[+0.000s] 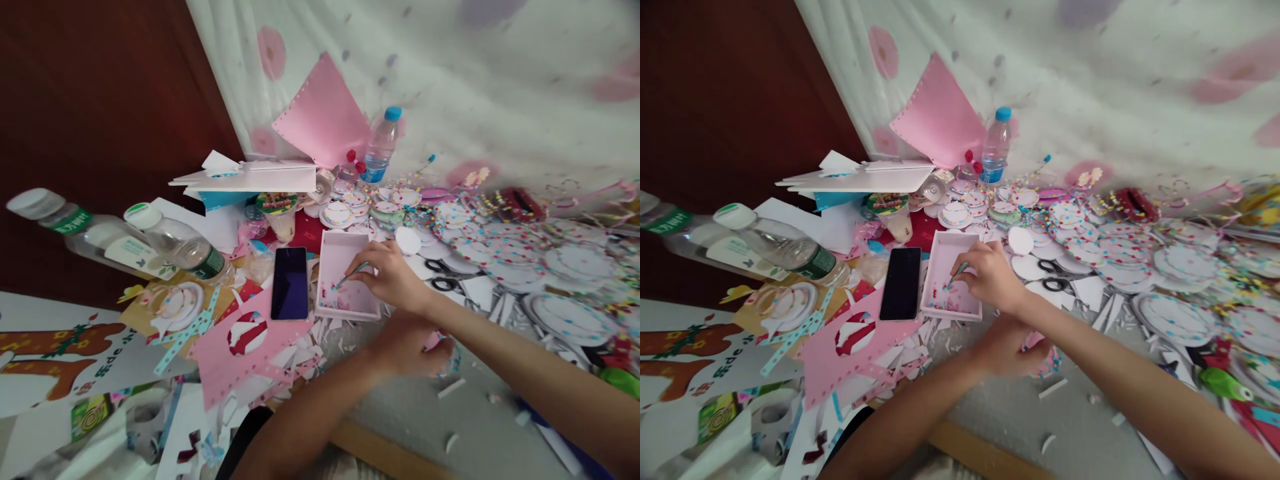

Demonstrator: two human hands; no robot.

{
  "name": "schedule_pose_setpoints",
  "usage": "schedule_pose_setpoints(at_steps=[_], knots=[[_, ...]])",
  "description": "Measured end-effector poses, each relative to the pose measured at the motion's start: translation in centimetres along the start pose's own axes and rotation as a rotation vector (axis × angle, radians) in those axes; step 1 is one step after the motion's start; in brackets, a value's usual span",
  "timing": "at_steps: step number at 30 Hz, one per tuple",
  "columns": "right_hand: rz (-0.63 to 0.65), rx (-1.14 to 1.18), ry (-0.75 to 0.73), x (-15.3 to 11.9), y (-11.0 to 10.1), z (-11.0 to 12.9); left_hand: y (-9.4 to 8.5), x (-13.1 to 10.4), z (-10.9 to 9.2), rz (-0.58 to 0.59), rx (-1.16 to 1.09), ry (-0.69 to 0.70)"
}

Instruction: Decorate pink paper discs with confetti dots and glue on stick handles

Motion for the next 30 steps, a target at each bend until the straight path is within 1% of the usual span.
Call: schedule_pose_setpoints(at_steps=[4,7,10,13,15,16,18,20,24,27,30], knots=[[-0.163,0.115,0.097,-0.7,-2.4,0.0,-0.2,-0.2,-0.4,-0.073,-0.028,-0.003],[-0.241,0.268,0.223,-2.3,-4.8,-0.5,-0.6,-0.3,-0.7,-0.171,-0.068,0.015],[-0.348,0.385,0.377,-5.3,-6.8,-1.4,-1.0,-0.4,-0.9,-0.277,-0.171,-0.022],[-0.535,0.432,0.529,-9.6,-7.9,-2.3,-1.4,-0.1,-1.1,-0.361,-0.263,-0.102],[-0.657,0.457,0.617,-12.6,-7.7,-3.0,-1.5,0.0,-1.4,-0.388,-0.283,-0.139],[-0.698,0.456,0.661,-14.0,-7.4,-3.2,-1.5,0.1,-1.5,-0.397,-0.288,-0.148],[-0.734,0.443,0.720,-16.2,-6.4,-3.7,-1.5,0.2,-1.6,-0.403,-0.285,-0.153],[-0.747,0.445,0.727,-17.6,-5.4,-4.0,-1.6,0.2,-1.8,-0.395,-0.264,-0.154],[-0.786,0.496,0.678,-18.4,-4.1,-3.9,-1.5,0.2,-2.3,-0.332,-0.212,-0.144],[-0.777,0.509,0.651,-18.4,-4.0,-3.5,-1.4,0.2,-2.6,-0.284,-0.184,-0.127],[-0.763,0.495,0.640,-18.6,-4.0,-3.4,-1.1,0.1,-2.5,-0.273,-0.152,-0.132]])
Point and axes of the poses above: each hand's wrist, its own x-axis towards the middle knuckle, its own y-axis out of the palm, z = x × y, the point moved 1 cm from there along x, towards the middle knuckle, and after that the axes turned 12 degrees about -x, right-handed, at the moved point
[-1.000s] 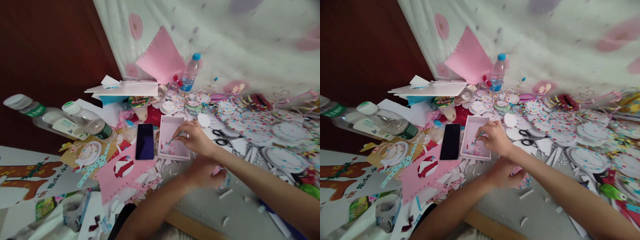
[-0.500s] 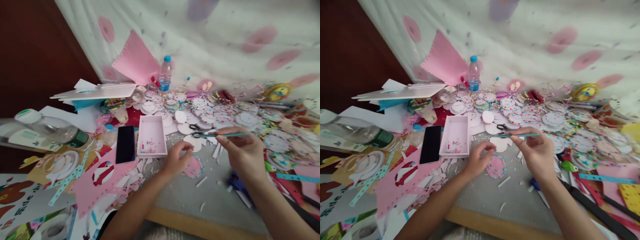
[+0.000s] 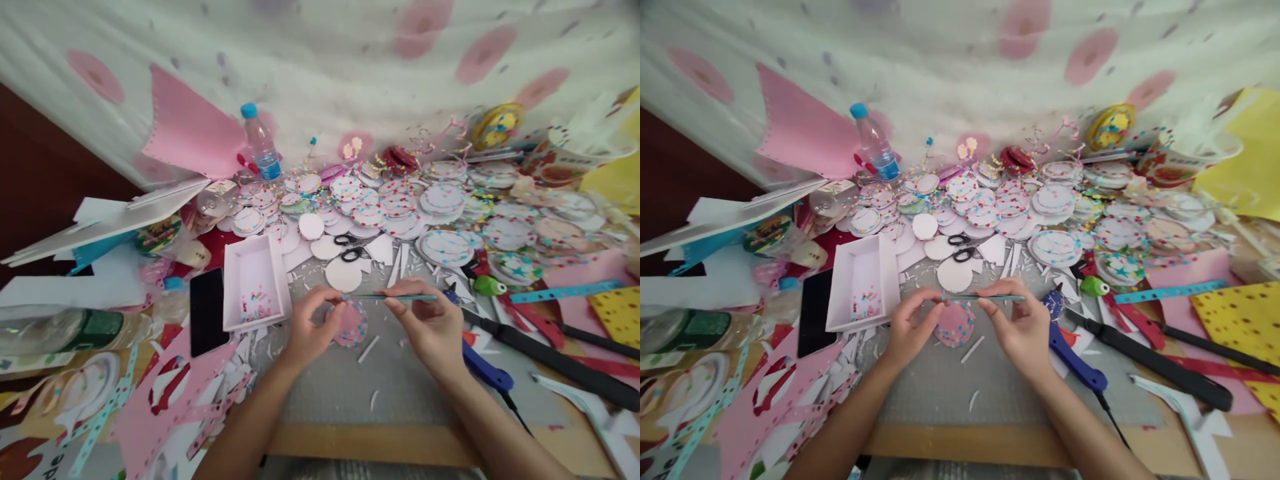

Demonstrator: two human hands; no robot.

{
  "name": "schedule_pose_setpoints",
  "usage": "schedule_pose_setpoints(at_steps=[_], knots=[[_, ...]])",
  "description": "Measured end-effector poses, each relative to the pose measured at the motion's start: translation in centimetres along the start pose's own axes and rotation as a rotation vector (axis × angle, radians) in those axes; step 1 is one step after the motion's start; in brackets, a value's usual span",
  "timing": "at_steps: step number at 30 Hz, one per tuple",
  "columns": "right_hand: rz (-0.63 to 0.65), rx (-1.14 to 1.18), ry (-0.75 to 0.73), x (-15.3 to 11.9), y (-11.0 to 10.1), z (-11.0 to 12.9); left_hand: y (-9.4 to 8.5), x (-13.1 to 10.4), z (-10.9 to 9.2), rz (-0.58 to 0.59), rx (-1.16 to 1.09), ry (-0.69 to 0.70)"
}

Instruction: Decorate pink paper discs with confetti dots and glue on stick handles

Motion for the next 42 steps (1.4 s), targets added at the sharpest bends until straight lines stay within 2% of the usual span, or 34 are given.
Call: schedule_pose_setpoints(at_steps=[8,18,27,31,35,37,40,42], knots=[[0.022,-0.012,-0.023,-0.3,0.0,-0.6,0.1,-0.1,0.7,-0.021,-0.007,-0.043],[0.020,0.029,0.041,-0.2,-0.1,-0.2,-0.1,0.1,0.1,0.003,0.052,-0.017],[-0.017,0.045,0.004,-0.2,0.0,0.3,-0.2,0.1,0.1,0.007,0.043,-0.017],[-0.098,-0.125,-0.211,-0.9,-0.5,0.5,-0.3,0.1,-0.3,0.022,-0.032,-0.013],[0.022,-0.465,-0.591,-2.0,-1.0,1.0,-0.2,0.0,-1.1,0.078,-0.140,0.000],[0.068,-0.578,-0.737,-2.5,-1.1,1.1,-0.1,-0.1,-1.2,0.065,-0.172,-0.009],[0.063,-0.676,-0.849,-3.0,-0.6,0.7,0.1,-0.3,-1.1,-0.003,-0.234,-0.119],[0.082,-0.687,-0.855,-3.1,0.0,0.4,0.3,-0.3,-0.7,-0.056,-0.290,-0.215]])
Point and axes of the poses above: each hand's wrist, its own x-axis towards the middle knuckle, its own y-axis out of the palm, z = x × y, the point moved 1 cm from there along x, towards the middle knuckle, and after that the axes turned 12 degrees about -x, right-handed, at the moved point
